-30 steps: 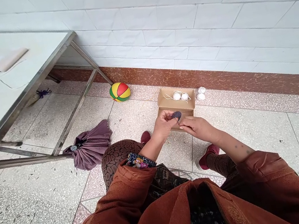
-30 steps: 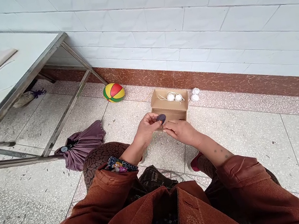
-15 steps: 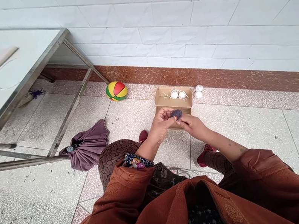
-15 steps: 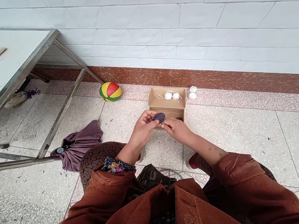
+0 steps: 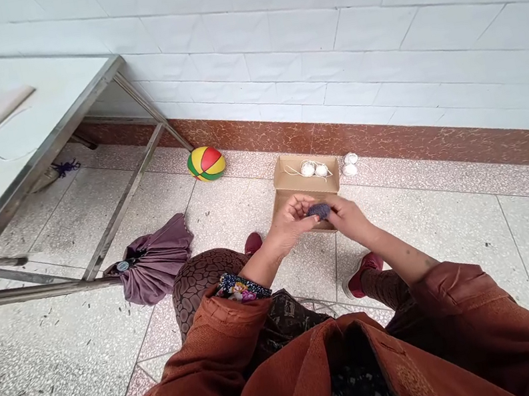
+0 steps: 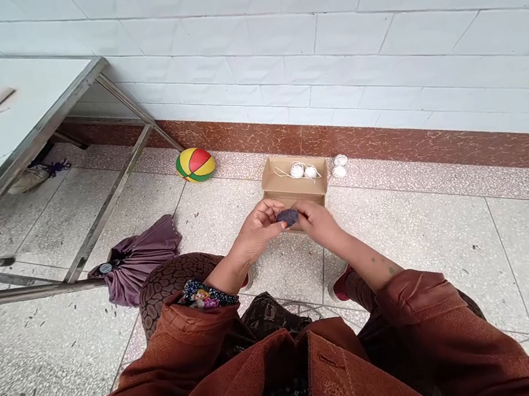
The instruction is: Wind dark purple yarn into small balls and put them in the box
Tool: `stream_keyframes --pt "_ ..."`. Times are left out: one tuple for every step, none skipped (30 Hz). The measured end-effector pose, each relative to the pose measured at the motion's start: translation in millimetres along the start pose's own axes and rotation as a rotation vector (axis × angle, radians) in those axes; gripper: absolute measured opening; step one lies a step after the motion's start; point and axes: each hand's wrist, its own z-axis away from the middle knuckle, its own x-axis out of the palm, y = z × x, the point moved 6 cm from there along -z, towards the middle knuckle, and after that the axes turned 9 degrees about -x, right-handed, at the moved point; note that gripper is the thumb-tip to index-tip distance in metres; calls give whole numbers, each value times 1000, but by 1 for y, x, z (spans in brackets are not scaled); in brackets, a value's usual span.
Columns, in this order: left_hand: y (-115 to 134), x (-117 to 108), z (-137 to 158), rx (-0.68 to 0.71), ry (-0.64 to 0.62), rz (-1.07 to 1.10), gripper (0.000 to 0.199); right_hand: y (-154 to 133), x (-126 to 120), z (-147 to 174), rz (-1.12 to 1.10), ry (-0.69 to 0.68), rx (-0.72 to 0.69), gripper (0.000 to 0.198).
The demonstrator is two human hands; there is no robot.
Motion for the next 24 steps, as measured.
stream_keyframes --pt "-1 -5 -2 17 54 20 41 -1 9 4 8 -58 -11 15" --pt "-2 -11 -4 33 115 19 42 -5 17 8 12 -119 -33 16" --pt "-3 -16 -6 45 173 -3 41 -11 23 11 10 -178 -66 16" --pt "-5 -21 -8 56 228 -40 40 -20 26 13 0 -230 -105 17" --pt "-6 -25 -10 64 268 -81 37 -29 27 14 -16 -267 -144 19" --pt "-7 -27 -11 66 287 -120 35 -37 23 13 -35 -281 -177 19" --pt "-8 -27 -12 60 280 -153 33 -44 16 11 -51 -269 -196 20" --pt "-9 -26 -13 50 256 -179 31 -48 7 6 -61 -232 -201 20" --pt "-10 -23 -13 36 226 -200 30 -49 -3 2 -65 -176 -191 19" --pt "-10 -20 -12 19 189 -219 30 -47 -13 -3 -62 -107 -170 19" --pt "-11 -16 -10 -2 145 -235 30 -43 -22 -7 -53 -37 -141 19" --pt "-10 -11 -8 -24 93 -241 30 -36 -28 -10 -40 23 -109 18" --pt "-10 -7 -6 -45 38 -237 30 -29 -31 -11 -27 66 -77 18" --pt "-10 -2 -5 -60 -16 -219 31 -21 -31 -11 -17 90 -47 18" --pt "-9 1 -3 -64 -56 -189 32 -13 -27 -9 -10 94 -20 19" --pt "-7 3 -2 -56 -72 -151 32 -6 -20 -6 -7 81 -1 19" --pt "-5 2 -2 -39 -59 -110 33 -1 -11 -2 -7 53 11 18" --pt "-4 -1 -3 -18 -24 -76 33 1 -2 3 -9 13 12 18" --pt "-4 -5 -4 3 29 -54 33 0 8 7 -10 -39 0 19" --pt "-4 -9 -6 20 88 -49 32 -3 17 12 -9 -102 -24 19" --pt "-4 -14 -7 30 142 -62 31 -9 24 15 -6 -167 -59 20" --pt "-5 -18 -9 35 187 -88 30 -16 28 18 -2 -226 -101 22" --pt "-6 -20 -10 38 218 -121 30 -24 29 19 1 -271 -146 23" --pt "-8 -22 -11 37 233 -152 29 -31 27 19 6 -295 -187 24"
